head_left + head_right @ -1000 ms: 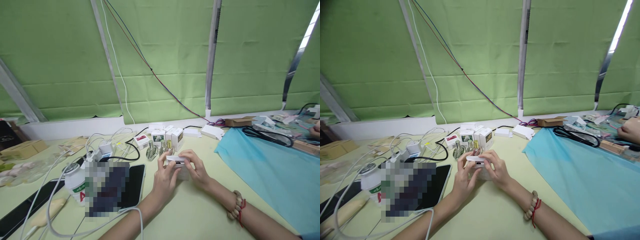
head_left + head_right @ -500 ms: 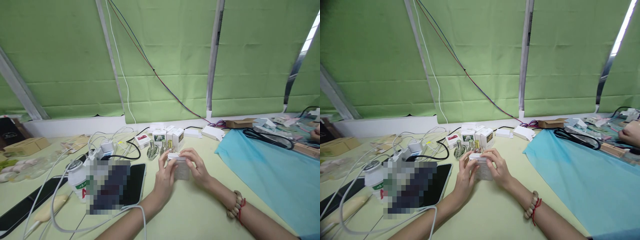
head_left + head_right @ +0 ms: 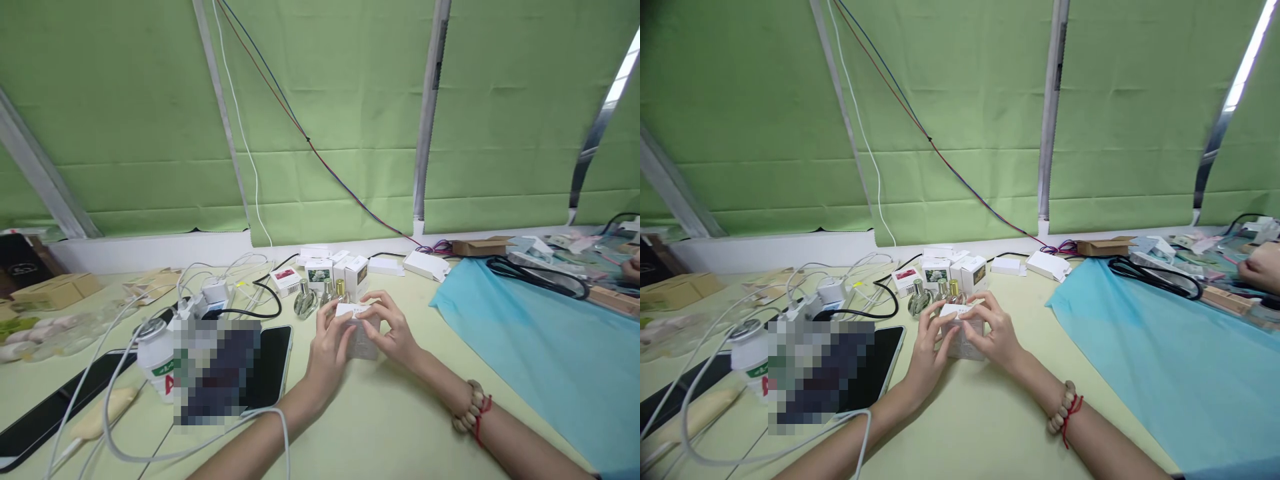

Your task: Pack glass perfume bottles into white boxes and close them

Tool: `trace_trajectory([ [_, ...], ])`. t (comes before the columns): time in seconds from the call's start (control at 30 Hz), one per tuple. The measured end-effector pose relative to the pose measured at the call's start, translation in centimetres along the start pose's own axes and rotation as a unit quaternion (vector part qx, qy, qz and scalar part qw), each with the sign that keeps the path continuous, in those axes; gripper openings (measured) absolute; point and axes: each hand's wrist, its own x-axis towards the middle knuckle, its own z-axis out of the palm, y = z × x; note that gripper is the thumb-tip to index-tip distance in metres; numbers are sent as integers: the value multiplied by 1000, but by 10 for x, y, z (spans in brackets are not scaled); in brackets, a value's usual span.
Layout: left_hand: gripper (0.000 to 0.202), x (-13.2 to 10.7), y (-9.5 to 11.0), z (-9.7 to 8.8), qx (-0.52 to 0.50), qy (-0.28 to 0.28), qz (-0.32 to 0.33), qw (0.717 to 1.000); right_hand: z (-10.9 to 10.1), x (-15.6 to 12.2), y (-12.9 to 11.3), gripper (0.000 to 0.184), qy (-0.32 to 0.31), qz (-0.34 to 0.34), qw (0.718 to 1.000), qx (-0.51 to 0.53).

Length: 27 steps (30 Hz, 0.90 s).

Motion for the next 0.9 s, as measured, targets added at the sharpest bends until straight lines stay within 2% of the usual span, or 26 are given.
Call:
trace_trajectory([
  [0.03, 22, 0, -1, 0, 1, -9, -8, 1000, 1, -1, 0, 7, 0, 3, 1000, -7],
  [0.1, 30, -1, -3, 1, 13, -20, -9, 1000, 4, -4, 1, 20, -11, 27, 999, -14],
  [0.17, 44, -1, -7, 5, 6, 2, 6, 1000, 6, -7, 5, 45, -32, 97, 995, 15],
  [0.23, 55, -1, -11, 9, -20, 31, 2, 999, 7, -9, 10, 72, -51, 191, 977, 75],
  [0.33, 58, -2, -14, 13, -47, 13, -39, 998, 7, -9, 17, 90, -74, 286, 942, 157],
  [0.4, 56, -3, -15, 15, -49, -11, -52, 997, 5, -8, 22, 91, -90, 310, 927, 190],
  [0.47, 55, -4, -14, 15, -44, -24, -54, 997, 4, -8, 26, 86, -97, 305, 929, 187],
  [0.6, 56, -5, -12, 15, -27, -29, -61, 997, -3, -8, 35, 64, -86, 253, 963, 25],
  [0.7, 52, -5, -11, 15, -18, -18, -75, 997, -11, -5, 43, 58, -57, 270, 955, -111],
  [0.8, 48, -4, -11, 15, -21, -16, -86, 996, -17, -3, 49, 62, -17, 303, 929, -213],
  [0.9, 46, -4, -10, 15, -19, -23, -86, 996, -18, -3, 52, 83, 8, 336, 914, -228],
])
